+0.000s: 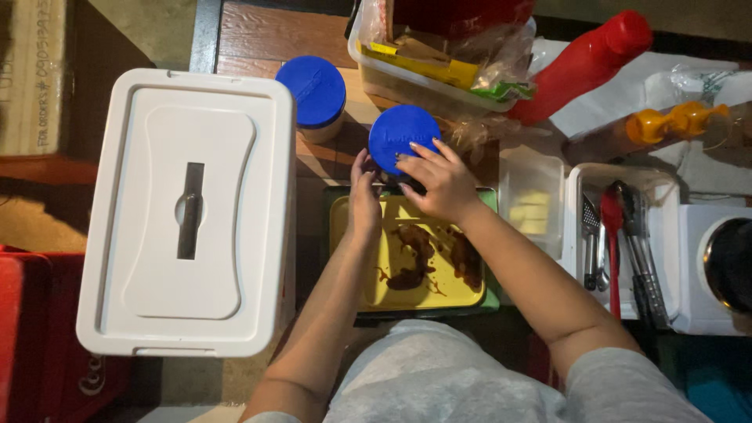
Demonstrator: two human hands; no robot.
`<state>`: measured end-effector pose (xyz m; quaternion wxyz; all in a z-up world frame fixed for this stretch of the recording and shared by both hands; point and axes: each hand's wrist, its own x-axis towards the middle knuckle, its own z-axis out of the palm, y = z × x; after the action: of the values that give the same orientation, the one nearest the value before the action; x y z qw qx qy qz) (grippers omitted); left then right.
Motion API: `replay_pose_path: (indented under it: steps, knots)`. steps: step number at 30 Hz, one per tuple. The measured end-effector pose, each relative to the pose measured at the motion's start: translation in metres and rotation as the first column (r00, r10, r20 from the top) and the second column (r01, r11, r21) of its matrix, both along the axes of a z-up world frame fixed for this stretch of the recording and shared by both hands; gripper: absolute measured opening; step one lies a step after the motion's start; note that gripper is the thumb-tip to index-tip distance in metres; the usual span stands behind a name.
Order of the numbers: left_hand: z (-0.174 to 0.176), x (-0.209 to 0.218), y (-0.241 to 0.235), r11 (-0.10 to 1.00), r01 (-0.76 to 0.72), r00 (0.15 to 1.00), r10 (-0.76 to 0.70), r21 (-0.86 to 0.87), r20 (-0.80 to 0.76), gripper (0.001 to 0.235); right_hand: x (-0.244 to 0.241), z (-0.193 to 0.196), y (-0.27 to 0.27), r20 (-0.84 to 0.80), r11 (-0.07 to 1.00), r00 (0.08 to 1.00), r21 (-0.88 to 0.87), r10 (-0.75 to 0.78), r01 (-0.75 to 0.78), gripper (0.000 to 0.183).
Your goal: The person retrieves cooked meat and a sausage from a pan using tongs and places them on a yellow tray. They spread a red sauce over the meat and sausage, then place toasted bread halves on the tray and assemble the sandwich with the meat and sausage inside.
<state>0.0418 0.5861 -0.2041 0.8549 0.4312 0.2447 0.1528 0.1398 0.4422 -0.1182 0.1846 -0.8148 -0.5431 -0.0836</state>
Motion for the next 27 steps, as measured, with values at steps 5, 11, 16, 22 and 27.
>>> replay_pose_path:
  steps: [5,11,16,22,27]
  knots:
    - [-0.018,0.005,-0.005,0.994,-0.018,1.000,0.016,0.108,0.019,0.060,0.027,-0.002,0.033,-0.057,0.988,0.995,-0.135,-0.087,0.079,0.093]
    - [-0.025,0.005,-0.005,0.964,-0.035,0.999,0.028,0.263,0.028,0.058,0.038,-0.001,0.055,-0.025,0.946,0.995,-0.313,-0.096,0.084,0.103]
    - [-0.018,0.008,-0.010,0.995,-0.001,0.998,-0.007,-0.104,-0.070,0.066,0.045,-0.001,0.055,-0.058,0.931,0.992,-0.356,-0.112,0.085,0.106]
    - [-0.014,-0.003,-0.016,0.999,0.039,0.999,-0.040,-0.026,-0.016,0.065,0.039,-0.003,0.051,-0.066,0.954,0.994,-0.292,-0.087,0.064,0.101]
    - [-0.020,-0.001,-0.013,0.997,0.029,0.995,-0.036,0.077,0.089,0.066,0.056,0.011,0.061,-0.180,0.928,0.978,-0.372,-0.105,0.031,0.103]
